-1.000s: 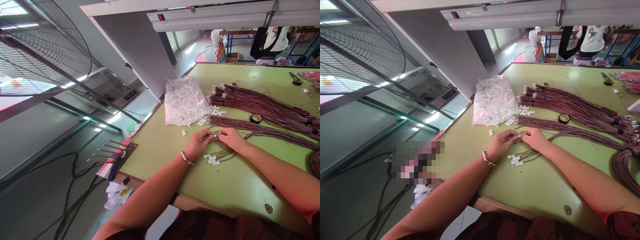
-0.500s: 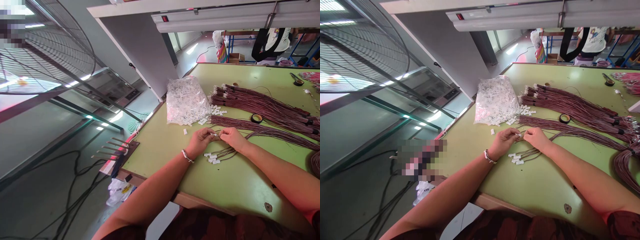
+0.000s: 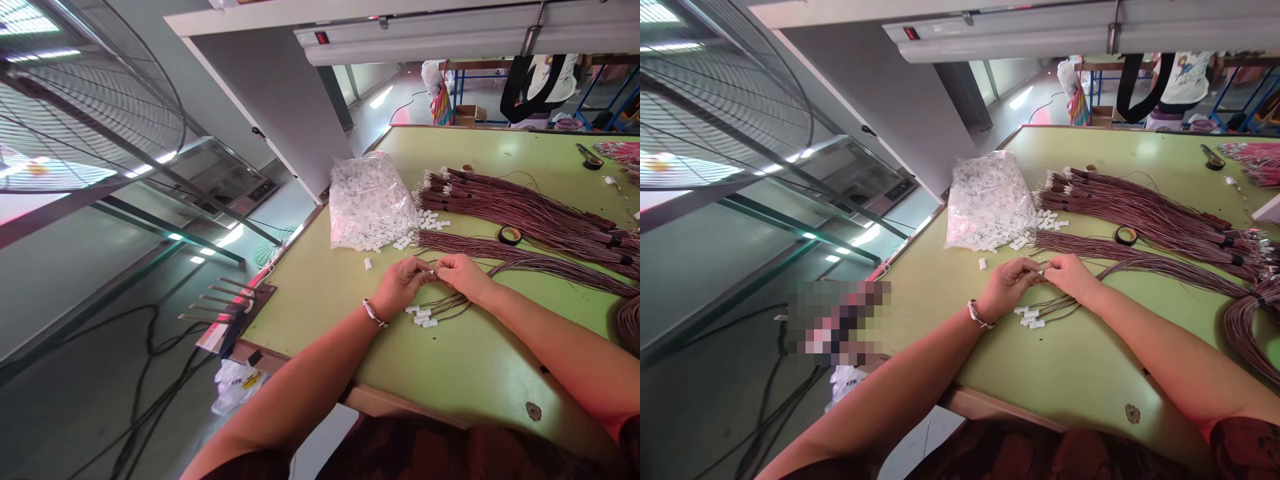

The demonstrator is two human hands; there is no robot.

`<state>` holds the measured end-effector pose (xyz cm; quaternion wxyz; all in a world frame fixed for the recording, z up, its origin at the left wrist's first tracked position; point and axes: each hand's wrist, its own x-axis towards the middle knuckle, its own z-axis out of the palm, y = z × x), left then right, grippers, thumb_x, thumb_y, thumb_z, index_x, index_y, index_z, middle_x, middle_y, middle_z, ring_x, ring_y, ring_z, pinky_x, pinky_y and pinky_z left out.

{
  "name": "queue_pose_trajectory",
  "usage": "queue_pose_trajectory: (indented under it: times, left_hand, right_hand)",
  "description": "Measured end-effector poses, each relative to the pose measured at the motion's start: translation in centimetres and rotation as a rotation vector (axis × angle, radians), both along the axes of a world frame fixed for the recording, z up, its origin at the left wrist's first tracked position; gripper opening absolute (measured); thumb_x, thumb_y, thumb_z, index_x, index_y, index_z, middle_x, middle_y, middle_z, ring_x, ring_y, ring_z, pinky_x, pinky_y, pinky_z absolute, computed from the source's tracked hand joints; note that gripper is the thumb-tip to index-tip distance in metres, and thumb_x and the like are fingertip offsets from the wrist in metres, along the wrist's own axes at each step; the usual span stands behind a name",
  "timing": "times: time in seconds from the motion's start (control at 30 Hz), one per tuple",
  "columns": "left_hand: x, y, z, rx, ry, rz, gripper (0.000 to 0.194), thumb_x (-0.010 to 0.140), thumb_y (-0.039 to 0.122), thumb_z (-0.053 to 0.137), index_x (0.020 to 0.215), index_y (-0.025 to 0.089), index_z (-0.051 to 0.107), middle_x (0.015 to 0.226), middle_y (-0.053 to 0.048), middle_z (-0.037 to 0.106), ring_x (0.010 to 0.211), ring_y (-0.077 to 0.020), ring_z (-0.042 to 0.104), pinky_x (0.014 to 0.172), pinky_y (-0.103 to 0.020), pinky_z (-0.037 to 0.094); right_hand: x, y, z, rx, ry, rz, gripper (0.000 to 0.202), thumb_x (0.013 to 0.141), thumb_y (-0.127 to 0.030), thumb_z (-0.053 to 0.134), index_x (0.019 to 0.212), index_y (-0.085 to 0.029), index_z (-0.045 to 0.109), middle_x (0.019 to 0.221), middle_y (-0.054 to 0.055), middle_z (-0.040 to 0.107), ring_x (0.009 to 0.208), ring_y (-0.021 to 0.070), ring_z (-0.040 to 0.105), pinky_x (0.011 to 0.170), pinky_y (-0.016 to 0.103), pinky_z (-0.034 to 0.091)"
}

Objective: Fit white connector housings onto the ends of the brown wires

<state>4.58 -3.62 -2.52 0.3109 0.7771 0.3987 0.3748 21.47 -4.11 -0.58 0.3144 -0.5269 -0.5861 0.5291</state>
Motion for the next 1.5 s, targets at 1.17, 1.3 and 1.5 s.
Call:
queue_pose_trajectory:
  times: [1.17, 1.3, 1.5]
  left_hand:
    - [-0.1, 0.5, 0.2, -0.429, -0.318, -0.057, 0.029, 0.079, 0.037, 0.057, 0.095, 0.014, 0.064, 0.061, -0.001, 0.060, 0.052, -0.0087, 0.054, 0.052, -0.022, 0.047]
    - [0.3, 0.3, 0.7, -0.506, -0.322, -0.012, 0.021, 0.072, 0.031, 0.066, 0.082, 0.012, 0.064, 0.055, 0.001, 0.058, 0.046, -0.0063, 0.051, 0.046, -0.018, 0.043]
    - [0.4, 0.3, 0.5, -0.499, -0.308, 0.031, 0.019, 0.072, 0.030, 0.066, 0.077, 0.012, 0.063, 0.056, 0.000, 0.061, 0.048, -0.0079, 0.053, 0.049, -0.021, 0.046]
  right_hand:
    - [-0.3, 0.4, 0.4, -0.130, 0.128, -0.067, 0.012, 0.060, -0.026, 0.048, 0.053, -0.018, 0.044, 0.041, -0.009, 0.029, 0.041, 0.0055, 0.020, 0.044, 0.023, 0.015]
    - [-0.5, 0.4, 0.1, -0.057, 0.112, -0.037, 0.014, 0.060, -0.027, 0.049, 0.051, -0.017, 0.044, 0.047, -0.007, 0.036, 0.047, 0.0063, 0.028, 0.048, 0.022, 0.021]
    - [-0.5, 0.4, 0.0, -0.044, 0.077, -0.017, 0.014, 0.061, -0.027, 0.047, 0.052, -0.017, 0.046, 0.046, -0.007, 0.033, 0.047, 0.0063, 0.026, 0.048, 0.022, 0.022]
